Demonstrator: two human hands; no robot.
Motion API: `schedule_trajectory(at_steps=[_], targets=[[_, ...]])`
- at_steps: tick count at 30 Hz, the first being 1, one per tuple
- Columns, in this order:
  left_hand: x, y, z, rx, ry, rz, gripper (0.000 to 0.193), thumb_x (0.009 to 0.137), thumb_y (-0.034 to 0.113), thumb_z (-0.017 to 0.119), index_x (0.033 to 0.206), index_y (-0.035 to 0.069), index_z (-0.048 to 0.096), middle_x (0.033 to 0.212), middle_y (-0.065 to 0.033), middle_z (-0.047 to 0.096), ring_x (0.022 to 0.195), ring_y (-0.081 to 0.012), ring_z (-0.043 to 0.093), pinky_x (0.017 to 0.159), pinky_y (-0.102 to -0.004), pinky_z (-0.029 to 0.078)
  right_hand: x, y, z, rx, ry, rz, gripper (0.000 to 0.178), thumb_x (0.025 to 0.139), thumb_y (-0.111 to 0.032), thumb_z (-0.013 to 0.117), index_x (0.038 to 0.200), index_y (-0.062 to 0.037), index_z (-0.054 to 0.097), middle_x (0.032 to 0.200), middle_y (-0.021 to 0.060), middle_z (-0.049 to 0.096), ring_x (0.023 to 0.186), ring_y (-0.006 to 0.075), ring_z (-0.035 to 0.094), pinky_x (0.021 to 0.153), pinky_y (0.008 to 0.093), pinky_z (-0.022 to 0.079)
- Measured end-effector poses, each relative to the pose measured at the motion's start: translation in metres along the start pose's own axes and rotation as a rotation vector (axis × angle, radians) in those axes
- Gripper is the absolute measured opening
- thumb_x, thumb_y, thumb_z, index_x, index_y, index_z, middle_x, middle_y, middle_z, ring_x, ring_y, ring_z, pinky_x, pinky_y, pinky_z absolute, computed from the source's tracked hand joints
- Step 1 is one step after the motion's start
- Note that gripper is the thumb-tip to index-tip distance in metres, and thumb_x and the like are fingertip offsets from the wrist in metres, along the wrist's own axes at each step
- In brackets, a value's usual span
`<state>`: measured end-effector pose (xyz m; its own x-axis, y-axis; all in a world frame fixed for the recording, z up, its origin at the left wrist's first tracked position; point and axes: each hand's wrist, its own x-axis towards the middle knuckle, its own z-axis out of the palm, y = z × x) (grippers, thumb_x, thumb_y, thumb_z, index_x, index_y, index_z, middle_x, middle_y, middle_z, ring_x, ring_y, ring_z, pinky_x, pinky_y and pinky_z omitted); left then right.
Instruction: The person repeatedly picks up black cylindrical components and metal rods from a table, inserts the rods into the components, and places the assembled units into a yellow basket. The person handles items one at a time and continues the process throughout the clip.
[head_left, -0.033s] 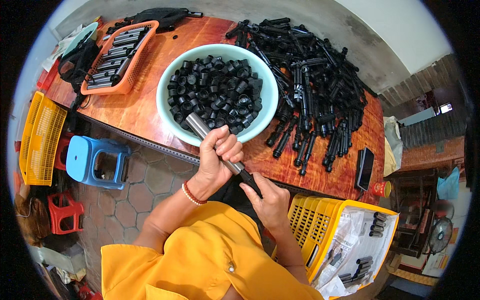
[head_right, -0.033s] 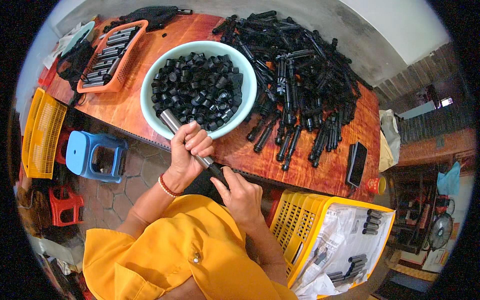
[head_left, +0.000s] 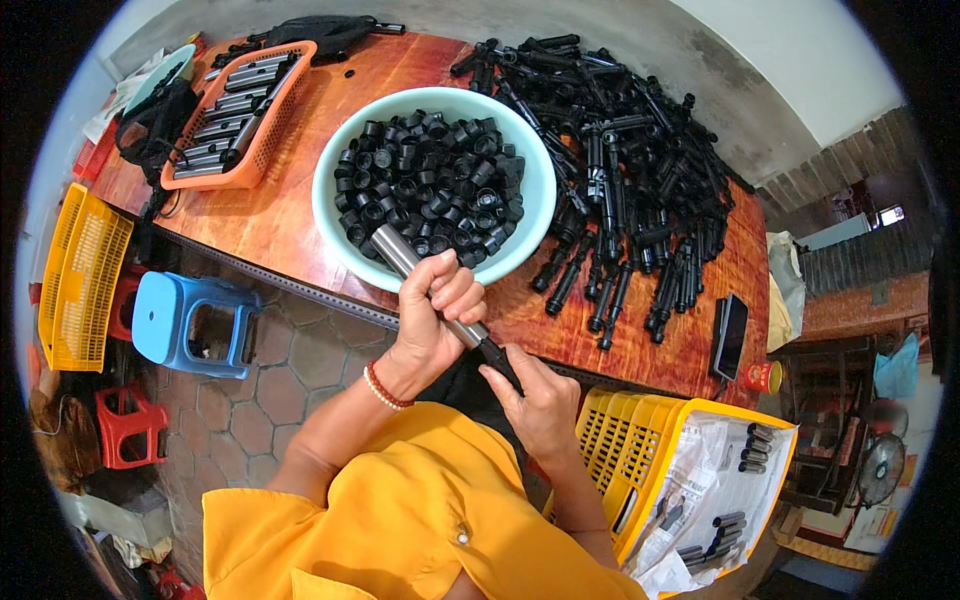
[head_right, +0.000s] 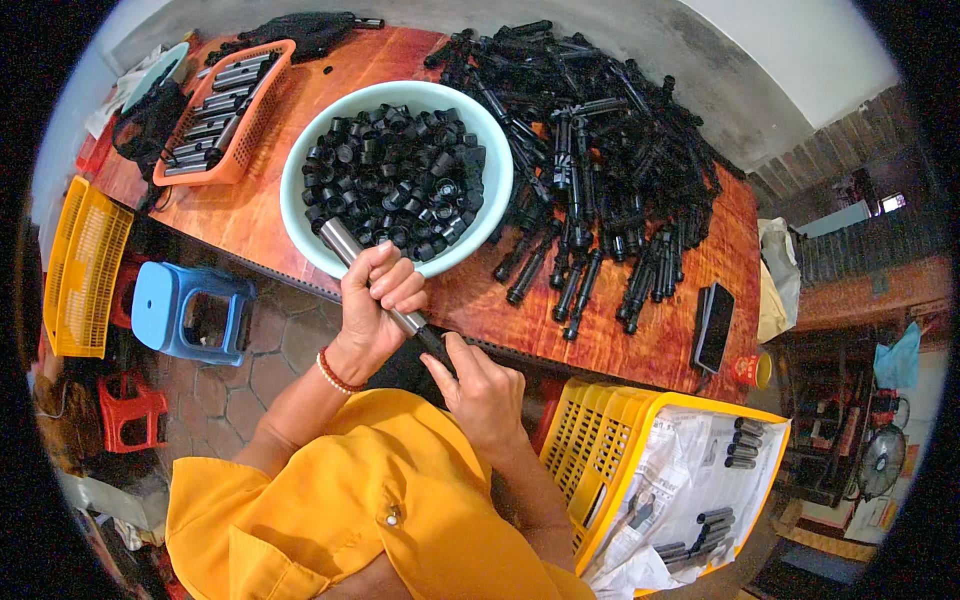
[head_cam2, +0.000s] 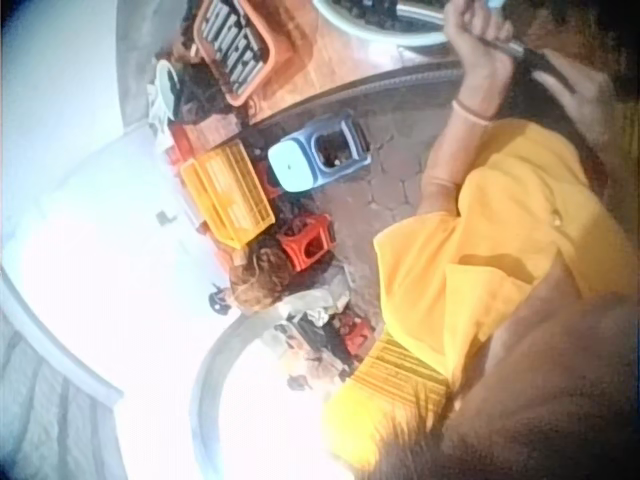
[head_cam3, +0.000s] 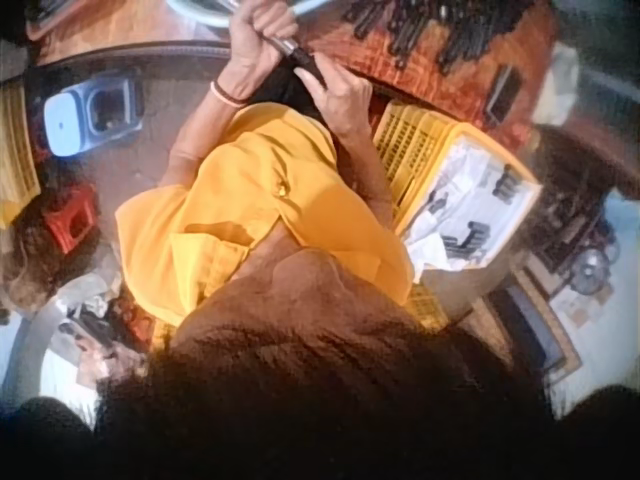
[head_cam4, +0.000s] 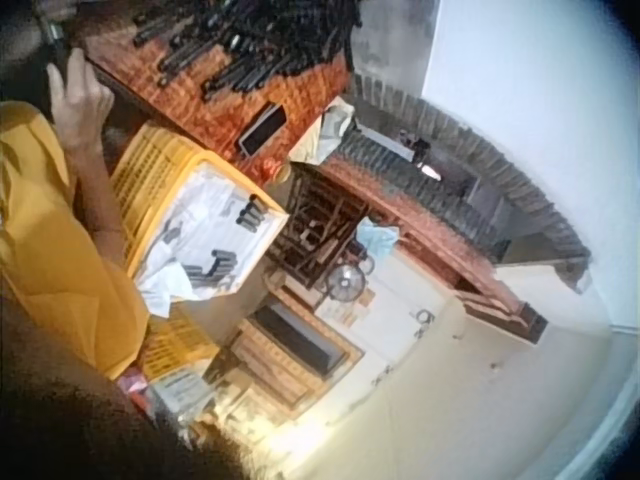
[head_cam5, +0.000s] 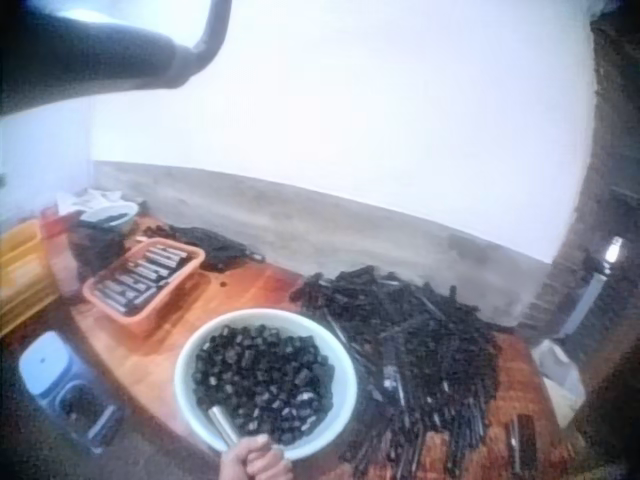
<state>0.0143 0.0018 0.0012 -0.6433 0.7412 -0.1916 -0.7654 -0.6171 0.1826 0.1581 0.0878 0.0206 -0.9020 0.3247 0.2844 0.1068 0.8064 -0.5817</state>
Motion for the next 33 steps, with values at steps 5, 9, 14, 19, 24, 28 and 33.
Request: schedule_trajectory(at_steps=[5,9,14,19,24,28,33], targets=[[0.001,-0.002,-0.004,-0.045,-0.016,-0.006,0.039,0.09,0.02,0.049,0.057,0.019,0.03,0.047,0.0077,0.029,0.044,-0.0056,0.029,0.045,-0.0214,0.029,0.001,-0.001,-0.003,-0.027,-0.014,0.0,0.032,0.076,-0.017,0.075,0.098,0.0014,0.062,0.073,0.015,0.063,0.058,0.0294,0.061,0.048,0.0349,0.046],[0.002,0.0,-0.002,-0.076,-0.015,-0.001,0.039,0.091,0.019,0.048,0.056,0.018,0.031,0.047,0.0079,0.029,0.043,-0.0051,0.028,0.044,-0.021,0.029,0.002,-0.004,-0.002,-0.084,-0.005,-0.015,0.031,0.076,-0.017,0.074,0.097,0.0014,0.061,0.071,0.0145,0.062,0.057,0.0293,0.061,0.048,0.0354,0.046],[0.0,0.002,0.004,-0.078,0.001,0.039,0.039,0.093,0.017,0.045,0.056,0.017,0.032,0.046,0.0077,0.03,0.042,-0.0047,0.027,0.042,-0.0203,0.029,0.005,-0.007,-0.005,-0.123,-0.024,-0.042,0.03,0.076,-0.017,0.074,0.097,0.0009,0.061,0.068,0.0136,0.06,0.055,0.0289,0.06,0.047,0.0358,0.045],[-0.002,0.0,0.013,-0.03,0.002,0.059,0.039,0.093,0.018,0.045,0.056,0.017,0.032,0.046,0.0074,0.03,0.042,-0.0055,0.028,0.042,-0.0209,0.03,0.005,-0.004,-0.007,-0.035,0.018,-0.055,0.033,0.075,-0.015,0.075,0.101,0.0003,0.061,0.071,0.0143,0.061,0.058,0.0293,0.06,0.051,0.0354,0.047],[0.0,0.003,0.037,0.265,-0.208,0.169,0.037,0.09,0.018,0.048,0.058,0.016,0.03,0.047,0.0049,0.03,0.042,-0.0081,0.03,0.044,-0.0238,0.03,0.008,0.026,-0.014,0.516,0.253,0.087,0.041,0.091,-0.036,0.053,0.111,-0.0008,0.06,0.087,0.0106,0.063,0.074,0.0202,0.062,0.066,0.0317,0.049],[0.004,0.007,0.05,0.21,-0.21,0.123,0.039,0.091,0.018,0.046,0.056,0.016,0.028,0.046,0.0054,0.029,0.042,-0.0076,0.028,0.044,-0.0237,0.029,0.008,0.06,-0.015,1.037,0.502,0.401,0.076,0.092,-0.065,0.016,0.117,-0.0039,0.054,0.094,0.0096,0.06,0.092,0.0191,0.058,0.08,0.0351,0.049],[0.009,-0.017,0.039,0.012,-0.131,0.01,0.037,0.091,0.017,0.046,0.056,0.017,0.033,0.046,0.0074,0.03,0.041,-0.0059,0.027,0.041,-0.0209,0.027,0.012,0.031,-0.008,1.338,0.402,0.274,0.081,0.087,-0.072,0.018,0.129,-0.0069,0.043,0.111,0.0123,0.054,0.115,0.0252,0.047,0.098,0.0459,0.037]])
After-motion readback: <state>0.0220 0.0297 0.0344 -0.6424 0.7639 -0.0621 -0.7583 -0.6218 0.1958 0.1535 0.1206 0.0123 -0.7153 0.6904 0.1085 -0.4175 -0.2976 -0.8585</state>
